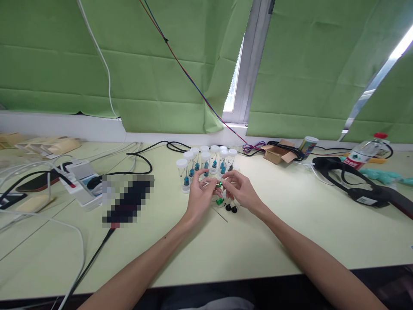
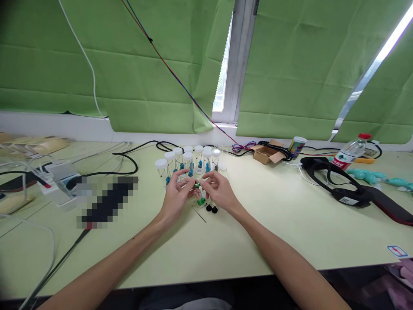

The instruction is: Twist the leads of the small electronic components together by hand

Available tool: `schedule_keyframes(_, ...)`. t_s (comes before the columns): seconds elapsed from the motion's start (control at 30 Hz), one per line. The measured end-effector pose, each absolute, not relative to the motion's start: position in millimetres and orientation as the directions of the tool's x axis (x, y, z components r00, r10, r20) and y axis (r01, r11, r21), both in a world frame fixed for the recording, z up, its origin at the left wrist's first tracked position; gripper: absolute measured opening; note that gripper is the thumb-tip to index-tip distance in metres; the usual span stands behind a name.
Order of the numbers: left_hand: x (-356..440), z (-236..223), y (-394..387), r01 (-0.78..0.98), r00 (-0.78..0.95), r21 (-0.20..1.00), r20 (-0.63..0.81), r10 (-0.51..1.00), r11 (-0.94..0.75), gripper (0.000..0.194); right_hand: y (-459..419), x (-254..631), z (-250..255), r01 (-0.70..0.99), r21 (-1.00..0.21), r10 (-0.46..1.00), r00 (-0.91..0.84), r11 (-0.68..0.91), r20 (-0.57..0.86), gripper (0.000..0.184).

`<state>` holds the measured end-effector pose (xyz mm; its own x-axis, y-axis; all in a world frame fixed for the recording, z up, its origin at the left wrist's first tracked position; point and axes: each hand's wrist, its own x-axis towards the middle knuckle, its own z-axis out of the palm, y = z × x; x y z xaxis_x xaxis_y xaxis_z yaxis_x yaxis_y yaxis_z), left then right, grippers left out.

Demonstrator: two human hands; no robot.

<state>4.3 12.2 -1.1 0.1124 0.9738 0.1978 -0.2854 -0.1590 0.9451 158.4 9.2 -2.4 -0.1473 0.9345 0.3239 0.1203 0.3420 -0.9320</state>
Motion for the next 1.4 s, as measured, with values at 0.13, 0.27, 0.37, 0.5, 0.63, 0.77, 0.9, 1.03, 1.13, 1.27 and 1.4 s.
schedule_keyframes(0.13,4.3,-1.1,12.0,-0.283,0.121,0.946,0.197,0.973,-0.157,0.040,9.7,157.8,-2.2,0.121,-0.934,0.937,-0.148,0.335,0.317,0.033)
schedule_keyframes(0.27,3.8,0.1,11.3,-0.278,0.120,0.949,0.189,0.975,-0.150,0.042,10.2,158.1,-2.6,0.117,-0.935,0.937,-0.149,0.333,0.315,0.031)
schedule_keyframes(0.37,3.5,0.4,11.0,-0.280,0.117,0.948,0.190,0.975,-0.151,0.041,11.2,158.5,-3.9,0.133,-0.935,0.940,-0.145,0.328,0.309,0.031)
schedule_keyframes(0.5,3.3,0.9,11.0,-0.271,0.101,0.951,0.185,0.978,-0.151,0.041,12.3,158.2,-5.1,0.153,-0.933,0.941,-0.144,0.326,0.305,0.032)
schedule_keyframes(0.63,3.0,1.6,11.3,-0.275,0.090,0.949,0.183,0.979,-0.152,0.040,11.7,158.0,-4.3,0.157,-0.932,0.941,-0.140,0.328,0.308,0.033)
schedule_keyframes(0.77,2.8,2.0,11.1,-0.281,0.098,0.948,0.184,0.978,-0.150,0.040,10.7,158.1,-3.3,0.151,-0.929,0.937,-0.147,0.338,0.317,0.032)
schedule_keyframes(0.9,3.3,3.4,10.0,-0.279,0.097,0.949,0.183,0.978,-0.150,0.040,10.0,157.8,-2.5,0.138,-0.931,0.937,-0.144,0.339,0.319,0.031)
schedule_keyframes(1.03,3.9,4.1,9.1,-0.281,0.100,0.948,0.186,0.977,-0.152,0.041,10.2,157.7,-3.1,0.134,-0.930,0.936,-0.140,0.342,0.324,0.031)
schedule_keyframes(1.13,3.7,3.0,9.7,-0.285,0.101,0.947,0.185,0.978,-0.150,0.041,10.7,157.9,-4.5,0.137,-0.928,0.934,-0.141,0.346,0.327,0.031)
schedule_keyframes(1.27,3.0,1.1,11.4,-0.288,0.103,0.945,0.188,0.977,-0.152,0.042,11.9,158.1,-6.2,0.143,-0.929,0.936,-0.142,0.341,0.321,0.033)
schedule_keyframes(1.4,3.3,2.6,11.1,-0.287,0.099,0.946,0.186,0.977,-0.151,0.043,12.5,158.0,-6.1,0.160,-0.929,0.940,-0.138,0.333,0.313,0.036)
